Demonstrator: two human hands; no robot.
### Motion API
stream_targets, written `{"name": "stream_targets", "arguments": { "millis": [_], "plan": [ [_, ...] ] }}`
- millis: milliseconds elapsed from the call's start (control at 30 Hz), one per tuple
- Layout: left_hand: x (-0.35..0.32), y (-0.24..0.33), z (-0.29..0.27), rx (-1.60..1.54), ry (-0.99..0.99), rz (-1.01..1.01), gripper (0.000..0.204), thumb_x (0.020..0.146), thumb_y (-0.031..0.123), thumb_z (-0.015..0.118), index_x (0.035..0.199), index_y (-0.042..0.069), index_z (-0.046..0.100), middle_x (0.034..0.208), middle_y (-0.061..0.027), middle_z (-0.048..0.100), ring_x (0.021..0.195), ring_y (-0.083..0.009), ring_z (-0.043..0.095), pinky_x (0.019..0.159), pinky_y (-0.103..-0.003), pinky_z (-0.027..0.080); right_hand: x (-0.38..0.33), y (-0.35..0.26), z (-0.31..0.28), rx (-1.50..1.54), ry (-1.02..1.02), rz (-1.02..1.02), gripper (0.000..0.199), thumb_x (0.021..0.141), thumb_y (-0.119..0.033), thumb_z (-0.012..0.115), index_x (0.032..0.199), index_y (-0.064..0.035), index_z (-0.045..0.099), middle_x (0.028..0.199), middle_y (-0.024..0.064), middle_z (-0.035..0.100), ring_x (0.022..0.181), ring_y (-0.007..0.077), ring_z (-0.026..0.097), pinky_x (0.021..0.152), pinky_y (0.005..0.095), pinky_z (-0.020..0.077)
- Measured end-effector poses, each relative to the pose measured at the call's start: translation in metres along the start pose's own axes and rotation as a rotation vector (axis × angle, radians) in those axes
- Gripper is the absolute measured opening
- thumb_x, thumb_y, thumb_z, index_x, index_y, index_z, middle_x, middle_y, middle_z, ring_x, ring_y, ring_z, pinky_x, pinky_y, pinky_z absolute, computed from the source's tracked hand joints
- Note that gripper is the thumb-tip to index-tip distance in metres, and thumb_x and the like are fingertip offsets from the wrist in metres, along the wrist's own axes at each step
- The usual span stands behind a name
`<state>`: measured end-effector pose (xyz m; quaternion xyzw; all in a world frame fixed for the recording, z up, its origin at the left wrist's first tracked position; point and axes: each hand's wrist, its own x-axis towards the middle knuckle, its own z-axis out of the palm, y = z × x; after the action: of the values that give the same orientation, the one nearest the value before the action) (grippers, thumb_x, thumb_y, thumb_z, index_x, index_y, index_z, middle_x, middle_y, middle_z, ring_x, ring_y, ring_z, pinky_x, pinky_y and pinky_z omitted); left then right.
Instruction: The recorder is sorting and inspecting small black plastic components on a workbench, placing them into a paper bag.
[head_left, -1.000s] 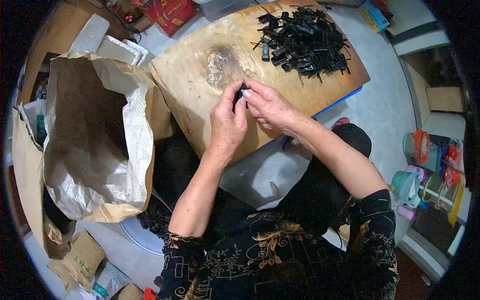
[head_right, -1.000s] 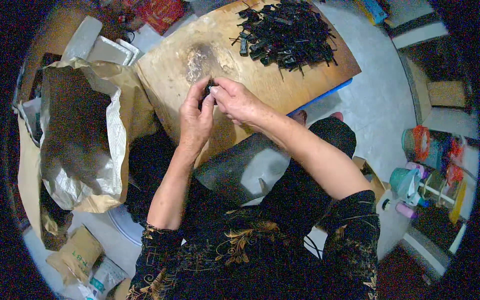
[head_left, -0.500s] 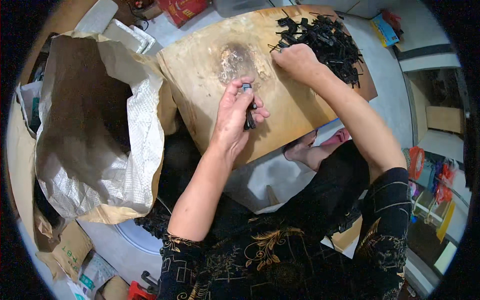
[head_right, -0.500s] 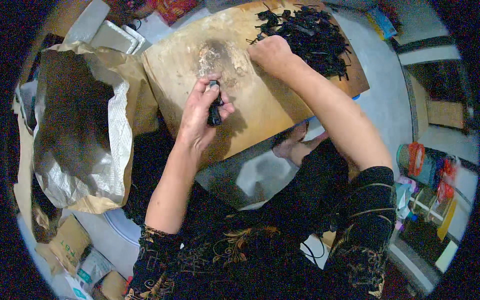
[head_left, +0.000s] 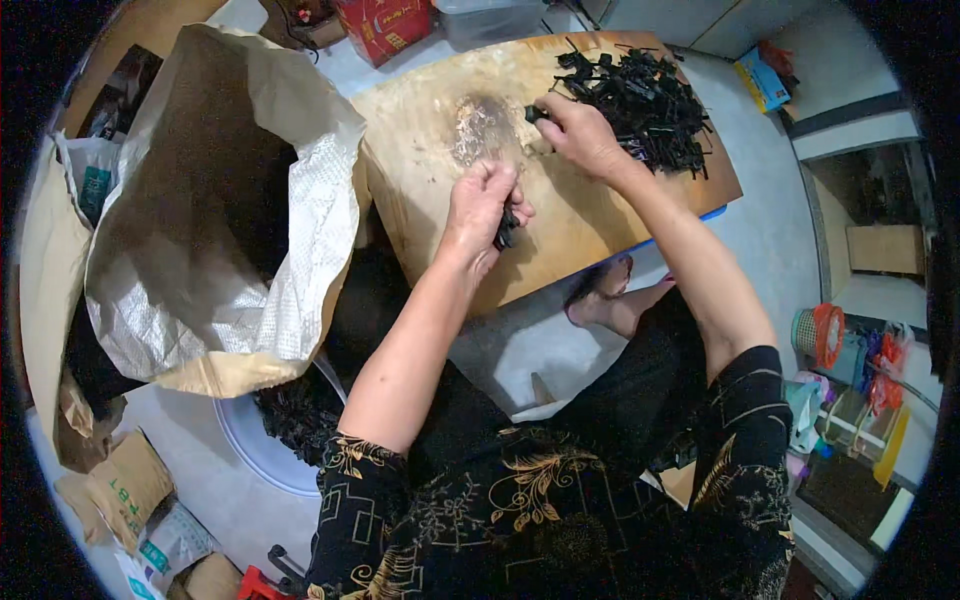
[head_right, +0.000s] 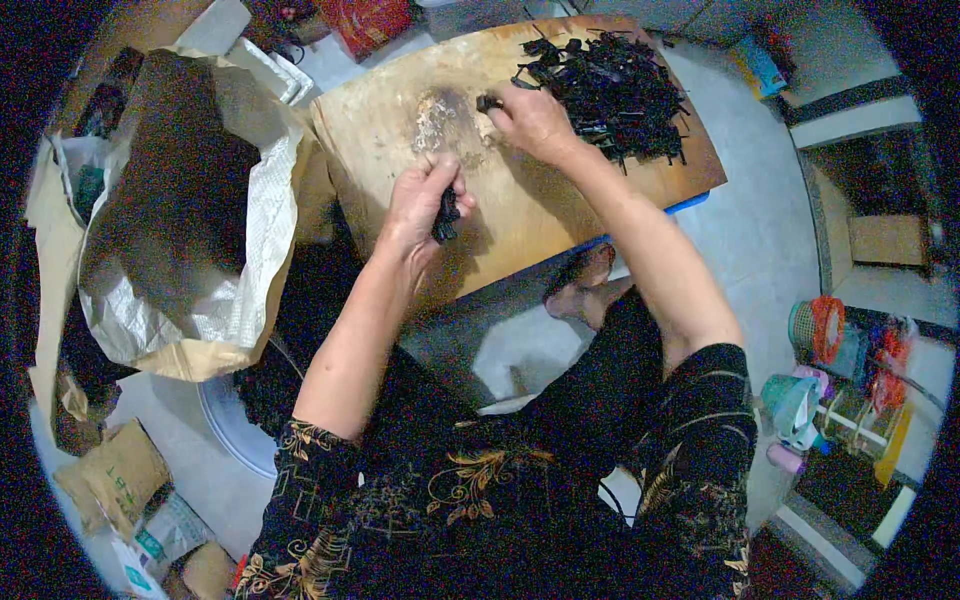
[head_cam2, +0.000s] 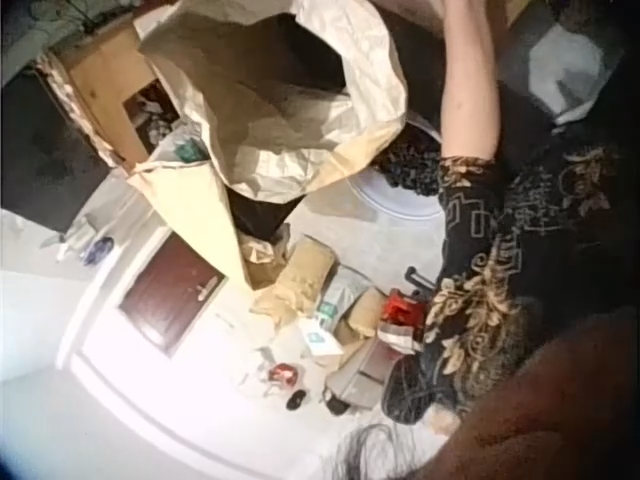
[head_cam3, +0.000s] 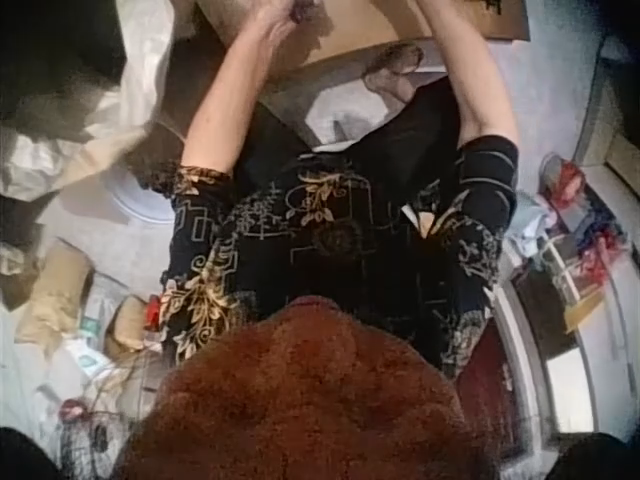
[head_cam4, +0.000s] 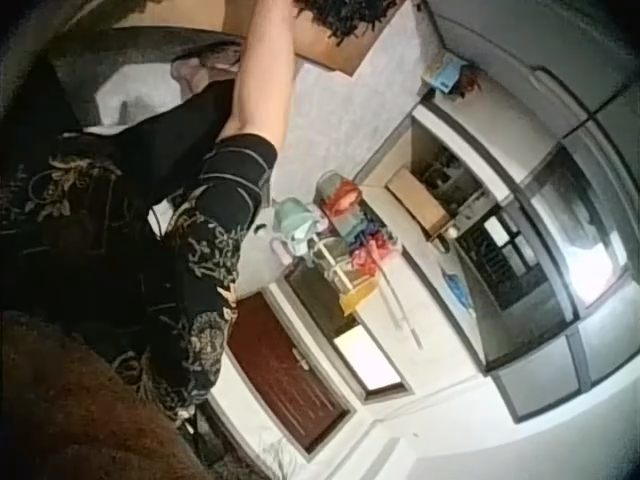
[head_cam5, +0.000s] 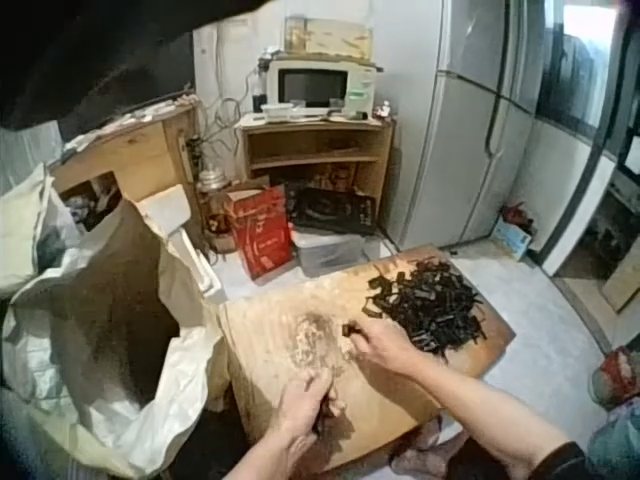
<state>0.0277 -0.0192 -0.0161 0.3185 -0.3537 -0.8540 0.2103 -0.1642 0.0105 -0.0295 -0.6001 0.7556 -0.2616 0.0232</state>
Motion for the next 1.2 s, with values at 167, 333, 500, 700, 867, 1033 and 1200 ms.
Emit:
{"name": "stream_targets", "arguments": {
  "millis": [167,333,500,700,867,1033,1200],
  "plan": [
    [-0.013,0.004,0.0,0.431,0.047,0.314,0.038,0.086,0.009,0.051,0.123,0.005,0.042,0.088,-0.0091,0.051,0.057,-0.0112,0.053,0.048,-0.023,0.045,-0.031,-0.046,-0.027,1.003,-0.121,0.536,0.014,0.085,-0.022,0.056,0.075,-0.0131,0.05,0.058,-0.0077,0.041,0.04,0.0011,0.028,0.035,0.0185,0.0205],
    [-0.035,0.003,0.012,0.712,-0.192,0.402,0.07,0.078,0.001,0.053,0.138,0.011,0.02,0.108,-0.0134,0.048,0.058,-0.0123,0.054,0.05,-0.025,0.046,-0.073,-0.064,-0.043,1.212,-0.201,0.731,0.016,0.084,-0.02,0.059,0.074,-0.0136,0.049,0.057,-0.0059,0.043,0.038,0.0016,0.029,0.034,0.0181,0.0226],
    [-0.032,-0.006,0.01,0.699,-0.341,0.241,0.068,0.078,0.008,0.065,0.135,0.008,0.028,0.1,-0.0124,0.055,0.061,-0.0123,0.056,0.052,-0.024,0.047,-0.094,-0.072,-0.045,1.266,-0.242,0.761,0.014,0.085,-0.023,0.059,0.08,-0.0129,0.051,0.058,-0.0058,0.045,0.037,0.0007,0.03,0.033,0.0164,0.022],
    [-0.032,-0.002,0.016,0.58,-0.326,0.135,0.052,0.079,0.008,0.065,0.125,0.005,0.04,0.084,-0.0083,0.06,0.057,-0.0106,0.056,0.05,-0.022,0.045,-0.104,-0.062,-0.048,1.226,-0.291,0.67,0.012,0.086,-0.024,0.057,0.087,-0.0137,0.052,0.059,-0.0078,0.043,0.039,-0.0005,0.029,0.034,0.0157,0.0208],
    [-0.027,-0.005,0.02,0.493,-0.253,0.1,0.042,0.079,0.008,0.065,0.117,0.005,0.048,0.074,-0.0039,0.057,0.055,-0.0086,0.056,0.045,-0.02,0.042,-0.109,-0.056,-0.046,1.264,-0.338,0.583,0.022,0.091,-0.034,0.047,0.096,-0.0129,0.049,0.06,-0.0068,0.04,0.04,0.0009,0.027,0.034,0.0168,0.0193],
    [-0.024,-0.009,0.027,0.442,-0.186,0.082,0.037,0.08,0.007,0.063,0.115,0.003,0.052,0.071,-0.0024,0.057,0.056,-0.0083,0.056,0.046,-0.02,0.043,-0.116,-0.057,-0.041,1.171,-0.248,0.51,0.032,0.094,-0.035,0.039,0.111,-0.0098,0.047,0.06,-0.0056,0.04,0.044,0.0019,0.031,0.038,0.0168,0.0232],
    [-0.022,-0.011,0.029,0.489,-0.165,0.141,0.035,0.082,0.007,0.06,0.116,0.004,0.053,0.069,-0.0026,0.057,0.055,-0.0074,0.055,0.046,-0.02,0.043,-0.113,-0.06,-0.039,1.07,-0.233,0.437,0.034,0.095,-0.031,0.039,0.119,-0.0071,0.044,0.063,-0.0055,0.04,0.052,0.0018,0.034,0.045,0.0159,0.0274]
  ]
}}
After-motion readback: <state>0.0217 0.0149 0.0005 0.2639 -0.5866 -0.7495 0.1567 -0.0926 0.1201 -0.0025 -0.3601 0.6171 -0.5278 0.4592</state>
